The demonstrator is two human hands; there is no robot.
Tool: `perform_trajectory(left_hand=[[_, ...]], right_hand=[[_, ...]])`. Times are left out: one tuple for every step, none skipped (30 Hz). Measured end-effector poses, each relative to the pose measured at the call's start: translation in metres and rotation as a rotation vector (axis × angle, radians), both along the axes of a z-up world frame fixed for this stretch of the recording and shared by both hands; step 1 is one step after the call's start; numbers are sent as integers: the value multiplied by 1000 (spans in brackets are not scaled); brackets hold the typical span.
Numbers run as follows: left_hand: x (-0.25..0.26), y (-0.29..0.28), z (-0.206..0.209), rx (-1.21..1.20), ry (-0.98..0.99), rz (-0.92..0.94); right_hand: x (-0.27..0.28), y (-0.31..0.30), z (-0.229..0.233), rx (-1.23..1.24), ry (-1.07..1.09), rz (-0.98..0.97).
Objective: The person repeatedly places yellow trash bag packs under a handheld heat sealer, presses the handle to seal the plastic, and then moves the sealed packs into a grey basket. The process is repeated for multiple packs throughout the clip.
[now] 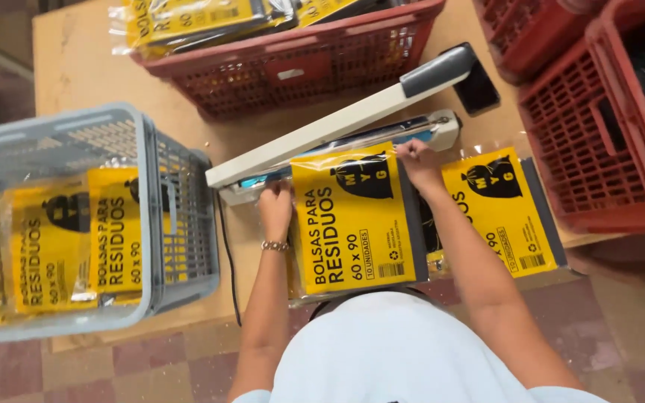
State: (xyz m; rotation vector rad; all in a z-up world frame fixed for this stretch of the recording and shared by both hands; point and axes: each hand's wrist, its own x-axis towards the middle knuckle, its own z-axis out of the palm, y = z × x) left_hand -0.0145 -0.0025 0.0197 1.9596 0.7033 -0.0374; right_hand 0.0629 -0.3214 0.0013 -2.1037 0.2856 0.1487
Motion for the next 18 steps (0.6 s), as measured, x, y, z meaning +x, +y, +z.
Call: perform_trajectory(left_hand=[[0, -1, -1, 25, 33, 34], [5, -3, -1, 49, 62, 59], [7, -3, -4, 49, 59, 70], [6, -3, -7, 60, 38, 86], [6, -4, -11, 72, 17, 102], [3, -4, -10, 71, 19, 109], [1, -5, -9, 69, 6, 121], [-1, -5, -9, 68, -6, 130], [-1, -4, -9, 68, -3, 136], [-2, -4, -9, 89, -9, 143], [-3, -3, -10, 111, -14, 151], [-4, -2, -8, 111, -11, 157], [-6, 0, -7, 101, 8, 167], [-4, 1, -5, 89, 23, 178], [-3, -1, 0, 88, 20, 184], [-5, -2, 5, 87, 27, 188], [-7, -3, 9, 86, 33, 191], [-6, -1, 5, 88, 43, 197]], right_hand=[[8, 1, -4, -98, 28, -14], [18, 0, -8, -197, 51, -38], [23, 5, -7, -197, 47, -28], [26, 9, -6, -216, -35, -47], [29, 13, -6, -234, -118, -66], [30, 14, -10, -235, -117, -58], [32, 16, -14, -330, -247, -49], [33, 18, -18, -423, -376, -39], [32, 19, -12, -423, -375, -33], [30, 20, -6, -479, -452, -33], [28, 21, 0, -534, -530, -33], [23, 25, 15, -532, -529, -26], [17, 28, 31, -603, -601, 45], [14, 31, 47, -673, -678, 114], [19, 39, 63, -672, -683, 120], [22, 47, 78, -679, -972, 251], [25, 55, 93, -673, -1262, 384], [34, 66, 124, -665, -1255, 391]])
